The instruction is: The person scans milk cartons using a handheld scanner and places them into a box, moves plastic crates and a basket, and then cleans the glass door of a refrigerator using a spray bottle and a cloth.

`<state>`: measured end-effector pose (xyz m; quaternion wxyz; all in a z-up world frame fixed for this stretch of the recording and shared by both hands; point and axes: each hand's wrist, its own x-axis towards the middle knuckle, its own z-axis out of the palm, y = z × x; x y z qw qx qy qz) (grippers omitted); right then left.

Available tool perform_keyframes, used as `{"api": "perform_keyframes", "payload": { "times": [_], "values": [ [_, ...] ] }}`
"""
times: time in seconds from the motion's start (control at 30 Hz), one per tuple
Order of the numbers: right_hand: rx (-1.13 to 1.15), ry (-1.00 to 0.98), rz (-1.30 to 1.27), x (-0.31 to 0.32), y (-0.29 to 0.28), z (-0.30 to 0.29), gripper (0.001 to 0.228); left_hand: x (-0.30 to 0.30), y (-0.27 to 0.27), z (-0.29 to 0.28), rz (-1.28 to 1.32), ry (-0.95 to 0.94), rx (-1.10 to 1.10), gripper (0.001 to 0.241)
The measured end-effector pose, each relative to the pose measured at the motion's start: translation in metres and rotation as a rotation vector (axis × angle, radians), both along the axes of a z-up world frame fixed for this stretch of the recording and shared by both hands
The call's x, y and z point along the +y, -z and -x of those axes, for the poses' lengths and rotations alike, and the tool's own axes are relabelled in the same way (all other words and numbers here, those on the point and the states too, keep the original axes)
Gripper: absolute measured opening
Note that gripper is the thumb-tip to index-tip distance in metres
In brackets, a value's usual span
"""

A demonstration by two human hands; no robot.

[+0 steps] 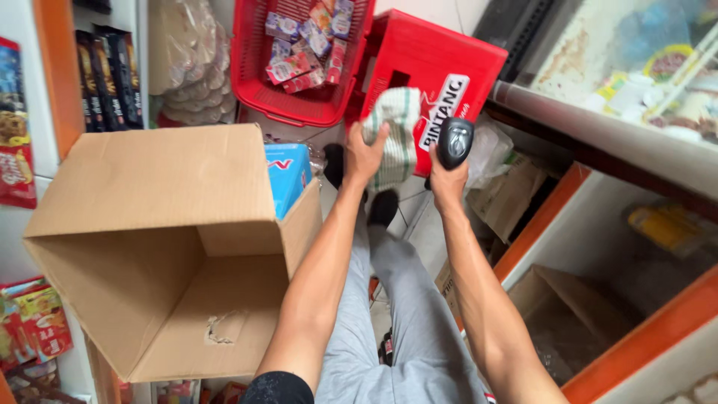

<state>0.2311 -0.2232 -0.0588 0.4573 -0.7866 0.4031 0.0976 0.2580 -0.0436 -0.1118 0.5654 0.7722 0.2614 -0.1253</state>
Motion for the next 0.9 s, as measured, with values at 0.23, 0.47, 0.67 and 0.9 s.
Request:
{"api": "perform_keyframes", "payload": {
  "times": [0.23,0.47,0.67,0.9],
  "values": [
    [0.053,-0.160,-0.110,0.015,-0.006,-0.018,0.036,0.021,-0.012,0.026,-0.008,0.253,-0.052,0.045],
    [0.005,-0.280,-0.496,0.009,-0.011,-0.041,0.031,-0.004,-0.030,-0.001,0.188,-0.035,-0.057,0.049],
    [-0.075,-0.370,-0.355,0.014,-0.024,-0.078,0.028,-0.009,0.059,-0.013,-0.002,-0.023,-0.254,0.039],
    [-0.123,-0.432,-0.332,0.030,-0.003,-0.109,0.025,0.044,0.193,0.014,-0.217,-0.689,0.376,0.062]
  ]
}}
